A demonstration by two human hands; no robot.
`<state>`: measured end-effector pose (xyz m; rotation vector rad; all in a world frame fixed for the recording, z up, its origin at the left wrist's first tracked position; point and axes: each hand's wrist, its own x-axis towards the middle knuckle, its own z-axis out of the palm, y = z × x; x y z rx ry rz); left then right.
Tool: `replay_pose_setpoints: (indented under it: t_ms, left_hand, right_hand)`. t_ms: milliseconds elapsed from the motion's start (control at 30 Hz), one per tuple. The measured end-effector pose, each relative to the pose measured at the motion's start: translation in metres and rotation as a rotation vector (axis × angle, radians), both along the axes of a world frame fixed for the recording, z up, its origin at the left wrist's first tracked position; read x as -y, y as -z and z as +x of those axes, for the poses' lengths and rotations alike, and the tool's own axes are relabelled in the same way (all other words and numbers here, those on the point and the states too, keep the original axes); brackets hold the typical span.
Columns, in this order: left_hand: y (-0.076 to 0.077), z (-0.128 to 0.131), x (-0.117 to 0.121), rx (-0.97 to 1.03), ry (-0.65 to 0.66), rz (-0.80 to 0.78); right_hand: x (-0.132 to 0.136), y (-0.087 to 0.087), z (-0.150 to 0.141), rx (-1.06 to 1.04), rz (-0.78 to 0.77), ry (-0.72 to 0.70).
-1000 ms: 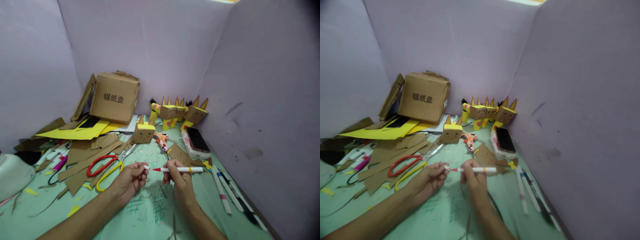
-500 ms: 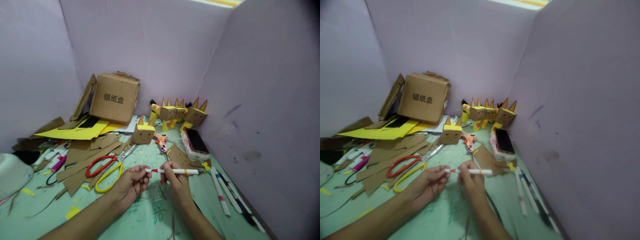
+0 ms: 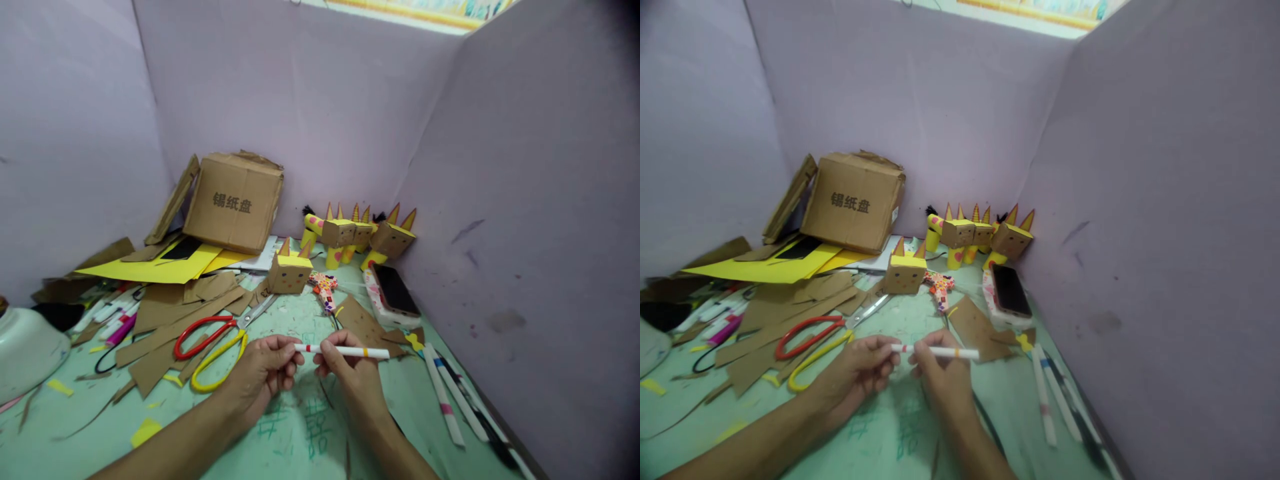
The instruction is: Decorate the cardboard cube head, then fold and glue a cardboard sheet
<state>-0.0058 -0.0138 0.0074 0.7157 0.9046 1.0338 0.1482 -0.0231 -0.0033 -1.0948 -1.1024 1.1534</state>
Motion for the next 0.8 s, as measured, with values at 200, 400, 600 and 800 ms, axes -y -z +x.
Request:
replay_pose_setpoints:
  t_ms: [200, 400, 600, 800]
  left_hand:
    - [0.003, -0.007, 0.000, -0.446, 0.082, 0.385]
    - [0.007, -0.008, 0.016, -0.774, -0.040, 0.768]
    - [0.022, -0.010, 0.016, -1.049, -0.166, 1.137]
    - [0.014, -0.010, 0.008, -0.980, 0.037, 0.835]
  right_hand:
    - [-0.002, 0.003, -0.002, -0.199, -0.066, -0.045]
    - [0.005, -0.002, -0.014, -0.503, -0.131, -0.223]
    - [0.006, 0.000, -0.022, -0.532, -0.074, -0.224]
    - [0.017, -0.019, 0.015, 0.043, 0.014, -0.028]
